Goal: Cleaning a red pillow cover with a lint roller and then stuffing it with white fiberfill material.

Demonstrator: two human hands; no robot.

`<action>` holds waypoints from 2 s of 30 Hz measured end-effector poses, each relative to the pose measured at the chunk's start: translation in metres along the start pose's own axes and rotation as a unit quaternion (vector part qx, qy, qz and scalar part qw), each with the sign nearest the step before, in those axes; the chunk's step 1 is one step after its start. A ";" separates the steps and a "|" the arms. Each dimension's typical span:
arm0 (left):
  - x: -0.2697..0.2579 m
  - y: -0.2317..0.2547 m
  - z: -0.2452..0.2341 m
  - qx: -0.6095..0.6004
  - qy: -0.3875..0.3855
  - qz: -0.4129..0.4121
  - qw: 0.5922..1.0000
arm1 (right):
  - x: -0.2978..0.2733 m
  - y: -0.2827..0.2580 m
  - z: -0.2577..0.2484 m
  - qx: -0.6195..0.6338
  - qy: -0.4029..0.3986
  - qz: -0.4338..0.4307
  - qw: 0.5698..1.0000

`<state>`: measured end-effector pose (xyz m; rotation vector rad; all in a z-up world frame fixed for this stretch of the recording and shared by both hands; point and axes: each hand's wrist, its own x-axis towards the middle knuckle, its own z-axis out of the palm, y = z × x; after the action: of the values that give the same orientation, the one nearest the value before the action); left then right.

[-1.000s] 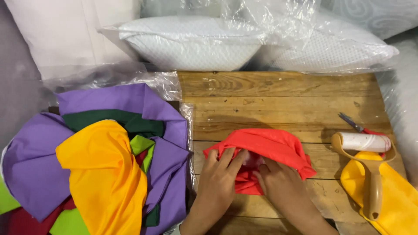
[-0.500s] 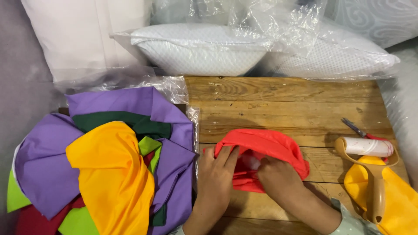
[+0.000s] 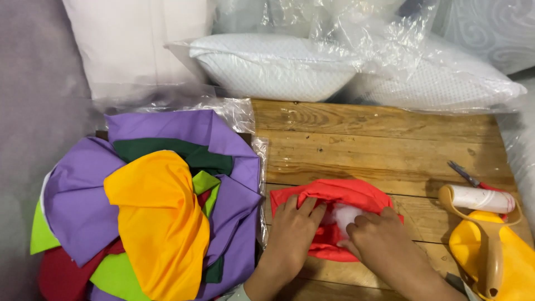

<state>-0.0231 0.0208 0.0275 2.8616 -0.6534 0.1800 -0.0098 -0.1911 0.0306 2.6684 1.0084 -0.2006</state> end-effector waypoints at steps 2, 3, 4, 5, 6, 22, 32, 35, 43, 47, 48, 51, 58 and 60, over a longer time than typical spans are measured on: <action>-0.004 -0.002 -0.031 -0.099 -0.020 0.019 0.995 | -0.009 0.009 -0.007 0.020 0.045 0.029 0.998; -0.001 -0.005 -0.047 -0.196 -0.033 0.042 0.979 | -0.010 0.018 -0.011 0.033 0.095 0.062 0.993; -0.001 -0.006 -0.057 -0.192 -0.030 0.045 0.980 | -0.011 0.020 -0.019 0.032 0.100 0.065 0.992; -0.004 -0.005 -0.066 -0.295 -0.023 0.048 0.954 | -0.014 0.020 -0.026 0.055 0.130 0.105 0.984; -0.007 -0.004 -0.074 -0.394 -0.017 0.052 0.917 | -0.018 0.020 -0.032 0.079 0.160 0.144 0.973; 0.016 -0.033 -0.013 -0.691 0.033 -0.194 0.696 | -0.034 0.068 0.060 0.830 0.210 0.105 0.506; 0.002 -0.060 0.056 -0.843 0.034 -0.171 0.509 | -0.023 0.050 0.047 0.707 0.231 0.165 0.648; 0.005 -0.042 0.040 -0.774 0.043 -0.199 0.599 | -0.026 0.035 0.038 0.520 0.240 0.177 0.800; 0.009 -0.005 -0.018 -0.564 0.018 -0.081 0.821 | -0.031 0.035 0.042 0.415 0.006 0.234 0.879; 0.003 -0.007 -0.023 -0.543 -0.089 -0.103 0.829 | -0.032 0.035 0.034 0.387 0.348 0.148 0.841; 0.001 -0.009 -0.021 -0.538 -0.106 -0.110 0.829 | -0.031 0.034 0.021 0.323 0.448 0.171 0.816; -0.001 -0.008 -0.019 -0.556 -0.114 -0.122 0.815 | -0.023 0.010 0.002 0.324 0.389 -0.019 0.863; -0.010 -0.020 -0.014 -0.546 -0.017 -0.123 0.829 | 0.009 -0.006 0.054 0.086 0.141 0.035 0.986; -0.014 -0.026 -0.011 -0.530 -0.022 -0.115 0.840 | 0.003 0.001 0.065 0.098 0.078 0.085 0.988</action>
<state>-0.0251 0.0520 0.0314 1.8235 -0.2525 -0.2301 -0.0089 -0.2096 -0.0317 2.9725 0.8354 -0.0591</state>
